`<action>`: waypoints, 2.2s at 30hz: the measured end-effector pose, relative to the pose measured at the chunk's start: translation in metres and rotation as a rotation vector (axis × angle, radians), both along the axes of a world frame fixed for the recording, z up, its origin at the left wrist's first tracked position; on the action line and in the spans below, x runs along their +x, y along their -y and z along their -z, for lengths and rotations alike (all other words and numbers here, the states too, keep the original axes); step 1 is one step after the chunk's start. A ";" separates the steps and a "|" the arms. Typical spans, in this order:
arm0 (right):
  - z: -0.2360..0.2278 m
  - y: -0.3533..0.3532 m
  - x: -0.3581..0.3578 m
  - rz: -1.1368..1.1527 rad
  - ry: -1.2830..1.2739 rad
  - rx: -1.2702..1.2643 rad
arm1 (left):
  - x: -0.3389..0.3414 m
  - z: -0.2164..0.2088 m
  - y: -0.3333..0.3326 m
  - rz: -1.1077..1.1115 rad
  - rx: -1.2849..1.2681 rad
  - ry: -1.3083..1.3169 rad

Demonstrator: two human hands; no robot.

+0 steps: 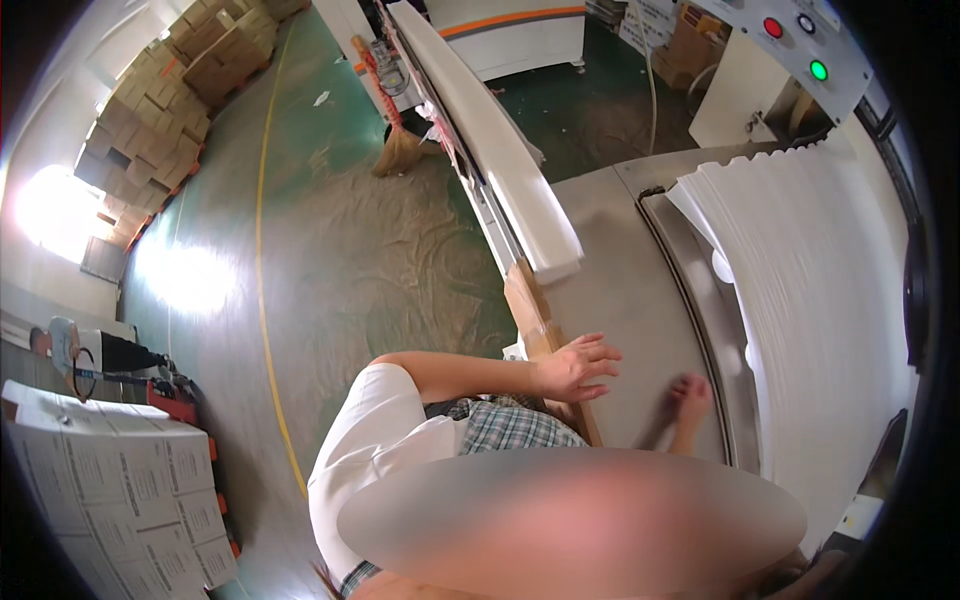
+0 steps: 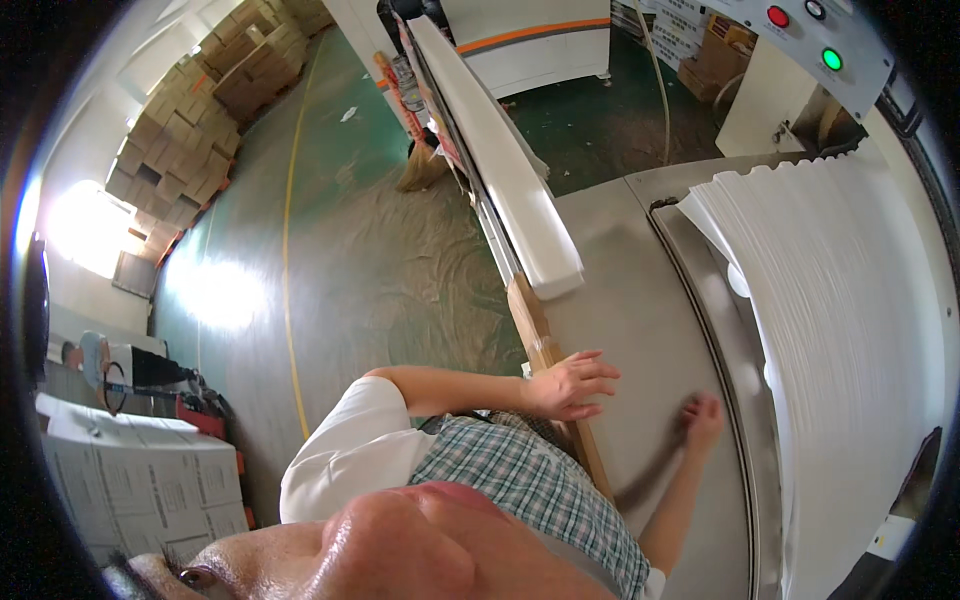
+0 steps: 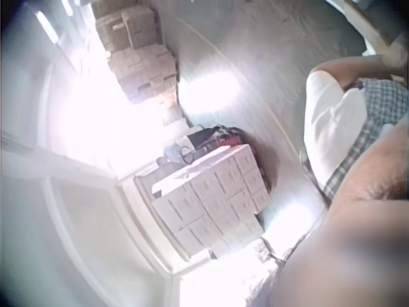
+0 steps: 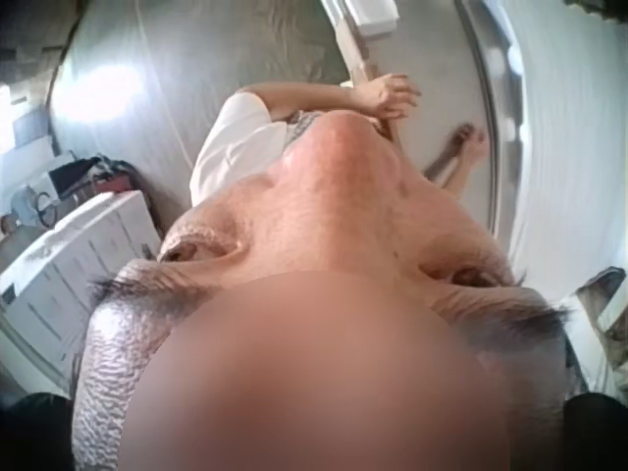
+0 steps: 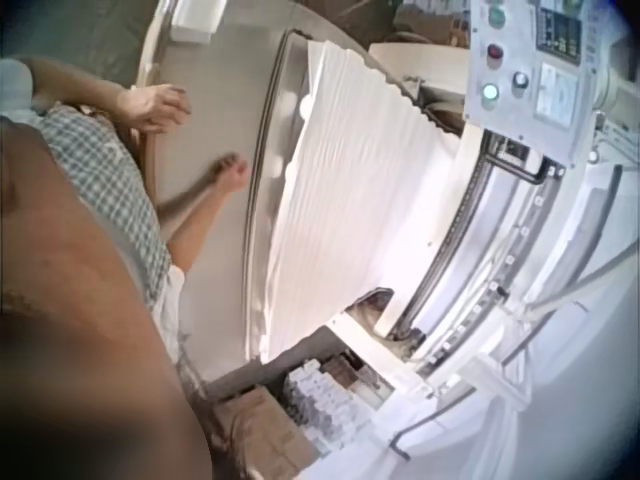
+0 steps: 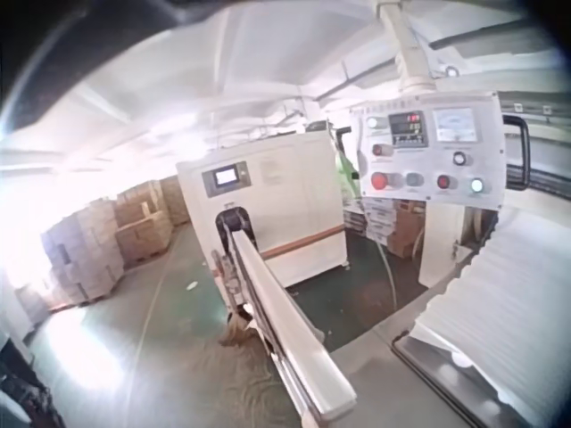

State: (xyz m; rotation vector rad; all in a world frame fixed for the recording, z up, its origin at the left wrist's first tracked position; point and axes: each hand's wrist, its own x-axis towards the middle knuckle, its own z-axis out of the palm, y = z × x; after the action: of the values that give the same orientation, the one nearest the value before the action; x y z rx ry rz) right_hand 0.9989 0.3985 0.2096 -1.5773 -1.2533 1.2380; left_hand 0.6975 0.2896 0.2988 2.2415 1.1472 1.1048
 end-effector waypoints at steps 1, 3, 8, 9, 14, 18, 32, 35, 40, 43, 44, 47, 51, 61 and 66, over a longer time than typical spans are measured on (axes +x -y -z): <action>0.001 -0.004 0.025 0.181 -0.021 -0.019 | -0.009 -0.002 -0.009 -0.006 0.009 -0.004; 0.002 0.000 0.070 0.406 -0.148 -0.061 | -0.022 -0.005 -0.025 -0.003 0.018 -0.005; -0.009 0.010 0.083 0.468 -0.154 -0.113 | -0.032 -0.008 -0.066 0.029 0.034 -0.014; -0.011 0.009 0.079 0.473 -0.154 -0.114 | -0.033 -0.010 -0.074 0.034 0.032 -0.013; -0.006 0.008 0.075 0.548 -0.077 -0.102 | -0.033 -0.003 -0.099 0.050 -0.006 0.000; -0.006 0.009 0.072 0.525 -0.024 -0.071 | -0.028 0.011 -0.102 0.058 -0.046 0.010; 0.004 0.007 0.086 0.509 -0.131 -0.065 | -0.039 0.000 -0.197 -0.028 -0.048 0.007; -0.004 0.007 0.082 0.530 -0.090 -0.071 | -0.033 0.008 -0.275 -0.133 -0.058 0.134; -0.010 0.013 0.079 0.551 -0.111 -0.055 | -0.019 0.037 -0.389 -0.464 -0.021 0.245; -0.005 0.013 0.078 0.547 -0.116 -0.071 | -0.009 0.052 -0.422 -0.574 -0.004 0.298; -0.007 0.014 0.076 0.566 -0.093 -0.084 | -0.003 0.052 -0.428 -0.613 -0.155 0.392; -0.012 0.016 0.077 0.605 -0.073 -0.118 | 0.012 0.063 -0.450 -0.600 -0.324 0.601; -0.027 0.007 0.071 0.591 -0.022 -0.165 | 0.017 0.077 -0.475 -0.482 -0.213 0.863; -0.025 0.010 0.074 0.591 -0.126 -0.150 | -0.015 0.070 -0.473 -0.293 -0.530 0.772; -0.030 0.024 0.072 0.589 -0.225 -0.248 | -0.026 0.061 -0.455 -0.162 -0.633 0.611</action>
State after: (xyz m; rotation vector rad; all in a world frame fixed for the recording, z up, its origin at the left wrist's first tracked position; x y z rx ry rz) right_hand 1.0709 0.3743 0.2397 -1.7514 -0.4492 1.1616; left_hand 0.6718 0.7450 0.2374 1.2352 1.1906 1.1597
